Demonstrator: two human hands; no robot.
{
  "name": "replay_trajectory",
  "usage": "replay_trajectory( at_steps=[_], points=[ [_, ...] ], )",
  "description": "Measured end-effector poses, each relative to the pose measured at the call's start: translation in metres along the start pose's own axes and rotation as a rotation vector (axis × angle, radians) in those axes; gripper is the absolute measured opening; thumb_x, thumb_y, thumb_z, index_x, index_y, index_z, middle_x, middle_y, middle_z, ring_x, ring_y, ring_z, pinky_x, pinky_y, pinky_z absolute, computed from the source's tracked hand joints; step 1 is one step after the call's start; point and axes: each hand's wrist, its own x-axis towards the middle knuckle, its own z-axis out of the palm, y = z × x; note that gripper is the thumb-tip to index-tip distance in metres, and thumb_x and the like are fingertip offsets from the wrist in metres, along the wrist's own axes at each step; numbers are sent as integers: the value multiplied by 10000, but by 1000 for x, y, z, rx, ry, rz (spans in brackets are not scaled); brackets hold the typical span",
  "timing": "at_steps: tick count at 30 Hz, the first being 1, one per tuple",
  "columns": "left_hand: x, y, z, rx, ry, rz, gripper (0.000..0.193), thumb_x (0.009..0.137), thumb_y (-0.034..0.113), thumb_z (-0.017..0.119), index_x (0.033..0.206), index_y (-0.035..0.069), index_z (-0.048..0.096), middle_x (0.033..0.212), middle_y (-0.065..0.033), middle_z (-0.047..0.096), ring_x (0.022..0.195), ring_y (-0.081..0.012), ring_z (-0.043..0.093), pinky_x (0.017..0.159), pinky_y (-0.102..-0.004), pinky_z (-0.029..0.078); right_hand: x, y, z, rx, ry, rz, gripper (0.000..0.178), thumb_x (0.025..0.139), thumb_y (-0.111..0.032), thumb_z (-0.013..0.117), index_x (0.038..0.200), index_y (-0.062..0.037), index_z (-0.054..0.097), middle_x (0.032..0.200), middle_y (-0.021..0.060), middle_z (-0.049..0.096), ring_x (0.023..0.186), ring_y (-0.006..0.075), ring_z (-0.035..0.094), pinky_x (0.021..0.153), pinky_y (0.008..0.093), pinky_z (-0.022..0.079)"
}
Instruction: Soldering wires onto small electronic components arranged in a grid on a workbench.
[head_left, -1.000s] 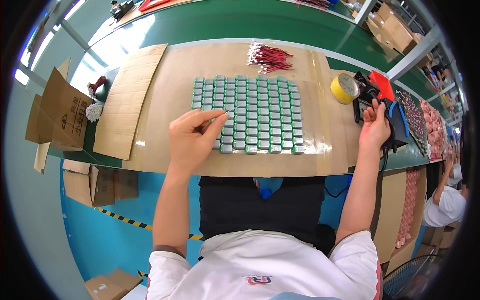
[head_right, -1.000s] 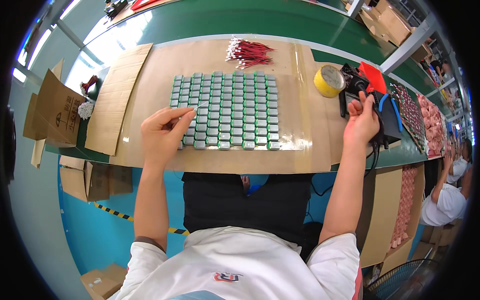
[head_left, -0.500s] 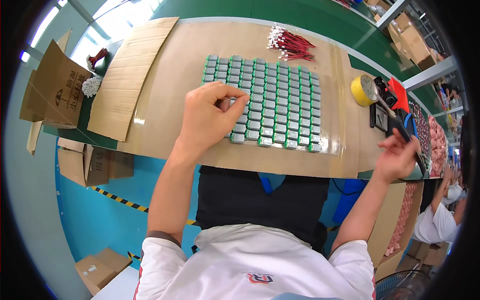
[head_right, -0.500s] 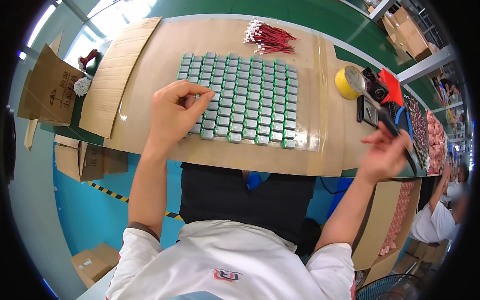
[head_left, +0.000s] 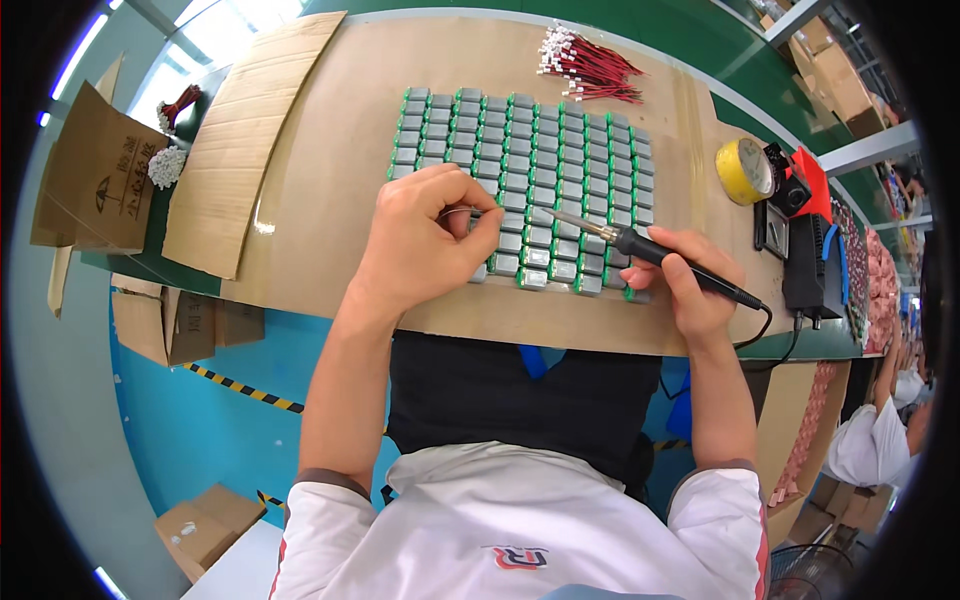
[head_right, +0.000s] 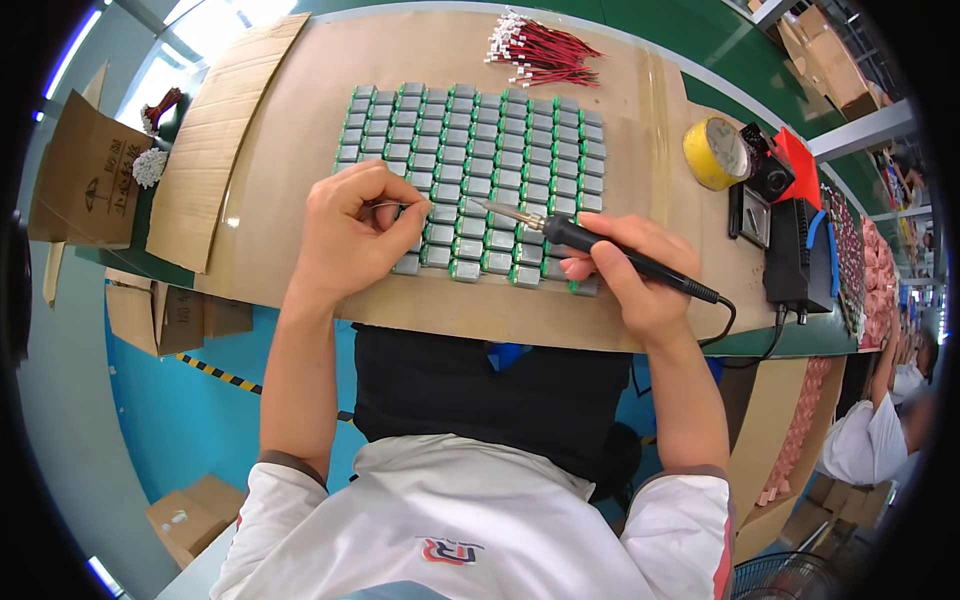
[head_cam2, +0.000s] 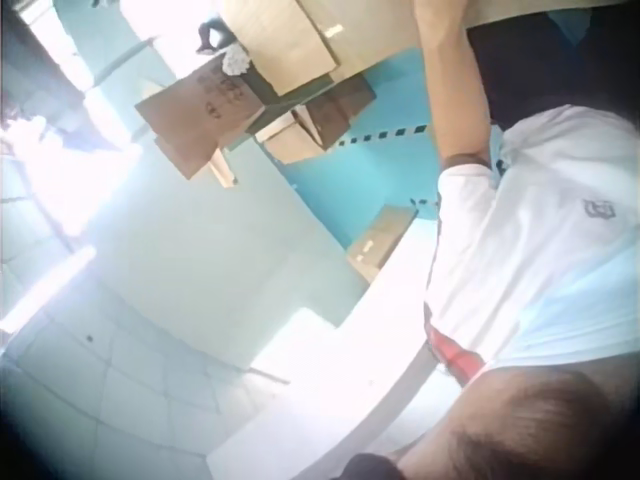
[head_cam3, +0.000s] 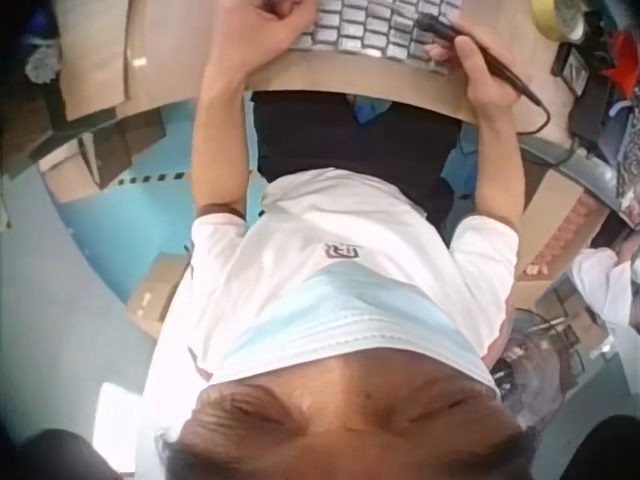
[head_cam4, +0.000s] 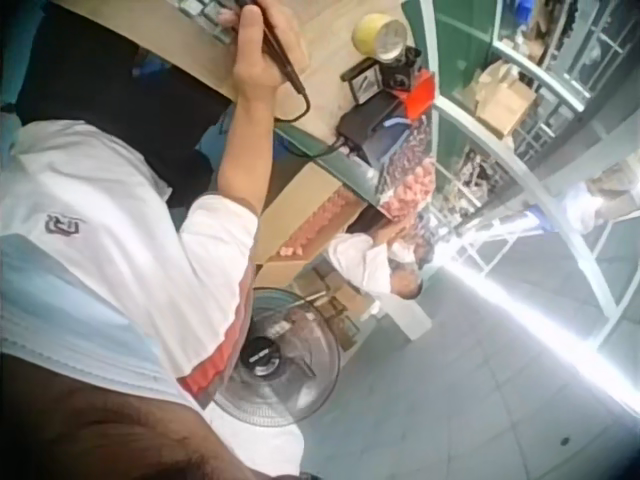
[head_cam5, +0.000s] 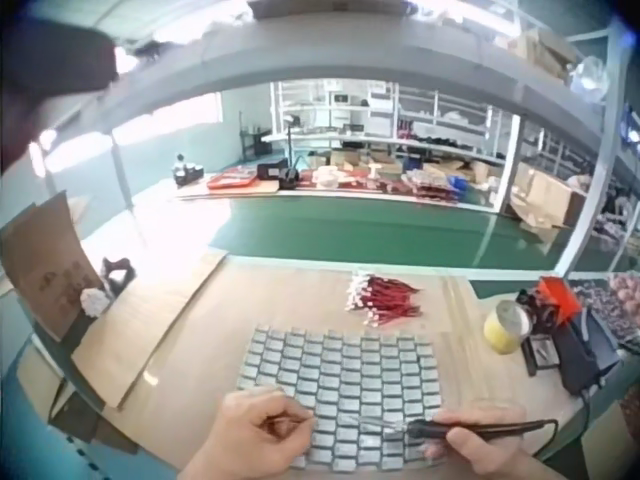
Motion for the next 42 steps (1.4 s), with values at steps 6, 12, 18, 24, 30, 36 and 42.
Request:
replay_trajectory(
  at_steps=[6, 12, 18, 24, 30, 36, 42],
  points=[
    [2, 1, 1, 15, -24, -7, 100, 721, -23, 765, 724, 18, 673, 604, -21, 491, 515, -118, 439, 492, -296, 351, 1, -1, 1, -73, -12, -21, 260, 916, 77, 644, 1164, 77, 721, 891, 154, 742, 768, 211, 768, 698, 288, 605],
    [1, 1, 2, 27, -14, 3, 95, 712, -20, 771, 720, 17, 685, 592, -20, 485, 512, -119, 441, 491, -296, 349, 4, -4, 3, -108, -31, -33, 243, 911, 72, 657, 1141, 68, 733, 888, 145, 746, 745, 190, 760, 683, 276, 600],
    [1, 1, 2, 57, -17, 0, 86, 707, -10, 770, 712, 16, 688, 586, -21, 483, 514, -122, 446, 493, -298, 353, 4, -5, 2, -145, -55, -24, 237, 920, 65, 635, 1138, 78, 727, 901, 149, 737, 745, 194, 757, 682, 276, 602],
    [2, 2, 3, 69, -16, -9, 67, 711, -5, 763, 715, 15, 700, 581, -22, 487, 518, -124, 452, 496, -298, 359, 7, -4, 2, -166, -67, -34, 233, 919, 62, 641, 1134, 73, 732, 887, 143, 736, 732, 186, 754, 669, 267, 596],
    [2, 3, 3, 81, -26, -18, 54, 714, 1, 767, 724, 16, 716, 583, -23, 499, 521, -123, 461, 499, -299, 368, 7, -3, 4, -133, -47, -31, 222, 912, 57, 674, 1122, 57, 745, 867, 133, 743, 719, 170, 753, 649, 256, 587],
    [2, 3, 2, 95, -47, -21, 61, 729, -7, 783, 745, 6, 726, 606, -12, 508, 545, -102, 450, 510, -286, 354, 6, -5, 4, -129, -41, -19, 215, 917, 55, 674, 1120, 60, 744, 886, 136, 742, 736, 171, 754, 660, 254, 584],
    [2, 4, 2, 109, -43, -26, 48, 720, 19, 783, 742, 25, 741, 585, -25, 520, 537, -136, 489, 515, -310, 395, 7, -4, 4, -125, -41, -27, 210, 919, 48, 681, 1119, 60, 745, 893, 132, 743, 738, 169, 754, 660, 252, 581]
  ],
)
